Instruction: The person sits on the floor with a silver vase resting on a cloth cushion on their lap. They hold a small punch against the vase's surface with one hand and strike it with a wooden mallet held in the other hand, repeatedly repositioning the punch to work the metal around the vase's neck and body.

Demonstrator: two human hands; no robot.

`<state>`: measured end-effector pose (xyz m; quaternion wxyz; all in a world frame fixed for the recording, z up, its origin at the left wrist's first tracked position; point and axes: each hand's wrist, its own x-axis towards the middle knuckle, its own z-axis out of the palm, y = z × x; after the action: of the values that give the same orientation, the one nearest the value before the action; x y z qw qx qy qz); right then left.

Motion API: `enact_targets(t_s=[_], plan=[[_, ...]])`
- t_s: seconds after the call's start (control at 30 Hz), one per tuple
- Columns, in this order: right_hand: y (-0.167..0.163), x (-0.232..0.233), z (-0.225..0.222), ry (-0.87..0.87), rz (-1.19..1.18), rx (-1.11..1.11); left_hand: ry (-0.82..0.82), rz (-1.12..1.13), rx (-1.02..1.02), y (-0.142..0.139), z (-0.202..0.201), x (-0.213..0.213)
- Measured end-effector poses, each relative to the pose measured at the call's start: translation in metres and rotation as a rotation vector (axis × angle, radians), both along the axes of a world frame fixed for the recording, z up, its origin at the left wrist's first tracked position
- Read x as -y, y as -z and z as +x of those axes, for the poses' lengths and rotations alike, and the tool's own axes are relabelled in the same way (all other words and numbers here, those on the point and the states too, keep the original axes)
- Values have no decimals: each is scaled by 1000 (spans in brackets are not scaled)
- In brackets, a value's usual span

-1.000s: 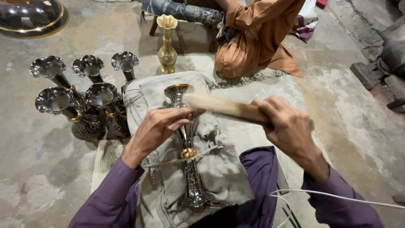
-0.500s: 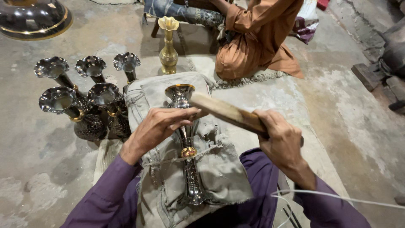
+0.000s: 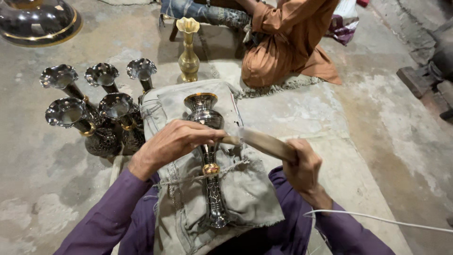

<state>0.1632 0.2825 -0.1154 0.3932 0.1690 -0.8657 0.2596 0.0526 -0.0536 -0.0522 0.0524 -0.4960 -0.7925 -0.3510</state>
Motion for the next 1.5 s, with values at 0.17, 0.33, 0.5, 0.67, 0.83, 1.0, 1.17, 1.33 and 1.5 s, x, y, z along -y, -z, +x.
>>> enact_targets(t_s=[0.17,0.33,0.5,0.67,0.83,1.0,1.17,1.33,1.5], plan=[[19,-3,6,-40,2,77,48,-15,-81,2,-4,-4],[28,-7,-5,170,-201,438,-14,104,22,-6,-4,-19],[29,-4,-16,93,-66,502,-44,-70,71,-25,-11,-34],[38,6,-22,96,26,542,-27,-184,-21,-34,-15,-41],[56,0,-22,115,-29,402,-48,-401,38,-41,-14,-49],[82,4,-16,-51,-537,189,-10,-400,5,-49,-12,-49],[86,4,-14,-36,-365,-2,-44,-521,32,-46,-9,-53],[69,2,-15,96,-205,63,-50,-380,-58,-38,-6,-43],[42,-6,-17,20,-191,86,-101,-218,6,-29,-2,-36]])
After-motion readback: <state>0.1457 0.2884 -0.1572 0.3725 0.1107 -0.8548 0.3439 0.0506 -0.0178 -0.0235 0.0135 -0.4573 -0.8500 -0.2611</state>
